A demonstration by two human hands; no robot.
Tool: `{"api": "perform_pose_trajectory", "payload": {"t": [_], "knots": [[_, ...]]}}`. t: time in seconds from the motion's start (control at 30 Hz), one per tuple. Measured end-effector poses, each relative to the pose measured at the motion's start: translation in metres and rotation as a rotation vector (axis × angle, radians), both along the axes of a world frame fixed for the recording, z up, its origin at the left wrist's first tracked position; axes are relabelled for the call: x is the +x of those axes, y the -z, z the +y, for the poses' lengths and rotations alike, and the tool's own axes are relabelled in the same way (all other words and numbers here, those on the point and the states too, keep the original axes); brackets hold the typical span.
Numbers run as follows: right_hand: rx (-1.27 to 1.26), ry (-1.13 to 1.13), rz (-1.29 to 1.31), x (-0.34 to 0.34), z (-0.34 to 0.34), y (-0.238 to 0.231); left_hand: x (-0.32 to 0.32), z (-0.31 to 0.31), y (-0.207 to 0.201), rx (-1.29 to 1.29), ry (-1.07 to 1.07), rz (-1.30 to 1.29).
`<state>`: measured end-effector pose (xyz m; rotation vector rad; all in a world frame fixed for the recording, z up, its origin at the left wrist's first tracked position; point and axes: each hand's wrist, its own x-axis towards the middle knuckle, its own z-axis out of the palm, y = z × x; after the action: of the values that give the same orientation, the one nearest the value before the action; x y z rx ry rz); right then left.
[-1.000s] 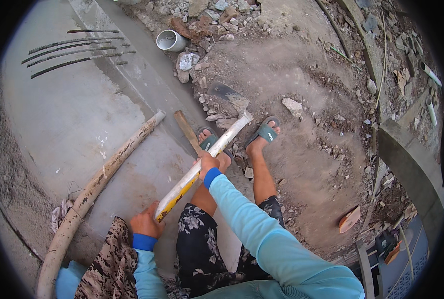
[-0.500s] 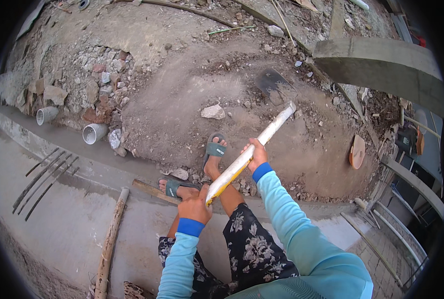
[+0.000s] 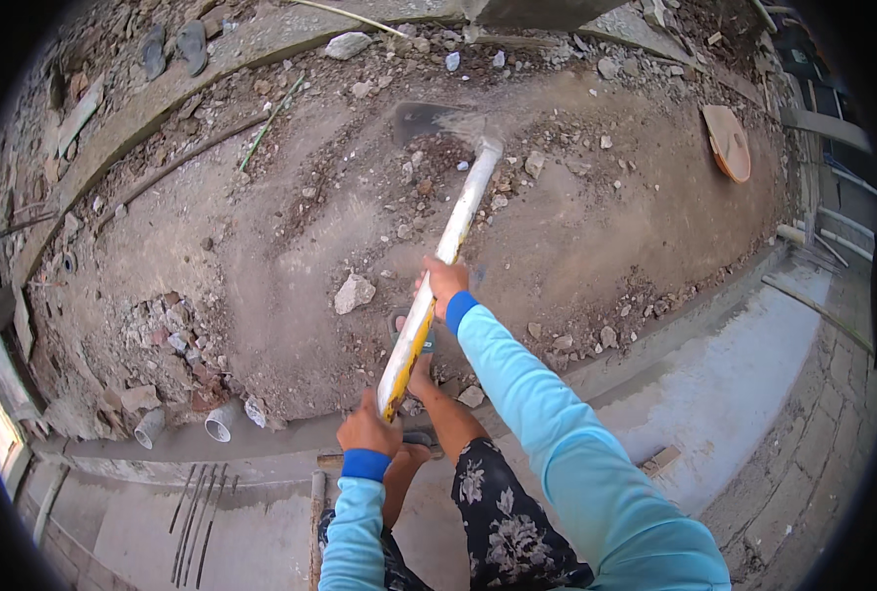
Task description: The person uses a hoe to break up soil and rocks, then scoops the material into an orange basin. They carry the basin to a nearby area and pour the contents into a hole surrounded by rebar. The person repeats this cycle multiple times, returning to the pile to gather more debris.
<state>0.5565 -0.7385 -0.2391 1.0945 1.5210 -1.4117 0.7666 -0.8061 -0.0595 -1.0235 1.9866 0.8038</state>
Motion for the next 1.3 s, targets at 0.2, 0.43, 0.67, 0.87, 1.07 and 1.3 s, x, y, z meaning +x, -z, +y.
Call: {"api": "perform_pose_trajectory", "payload": {"t": [0.2,0.43,0.67,0.87,1.07,1.3], "knots": [[-0.021,0.091,0.067,0.068,0.059,-0.084,0.024,0.057,-0.102,0.091,0.08,-0.224],[-0.178,0.46,0.424,-0.147,0.164,-0.05,-0.179,0.057,0.025,0.137,0.377,0.215],[0.038,0.527,0.427,-0.331,0.21,0.025,-0.405,0.072,0.088,0.188,0.542,0.414],[0.071,0.457,0.204,-0.172,0.13,0.028,-0.238,0.027,0.092,0.192,0.493,0.168],[0.083,0.451,-0.01,0.028,0.016,-0.043,-0.039,-0.046,0.01,0.133,0.34,-0.079],[0.088,0.181,-0.3,0.269,-0.071,-0.123,0.17,-0.093,-0.119,0.171,0.151,-0.436]]}}
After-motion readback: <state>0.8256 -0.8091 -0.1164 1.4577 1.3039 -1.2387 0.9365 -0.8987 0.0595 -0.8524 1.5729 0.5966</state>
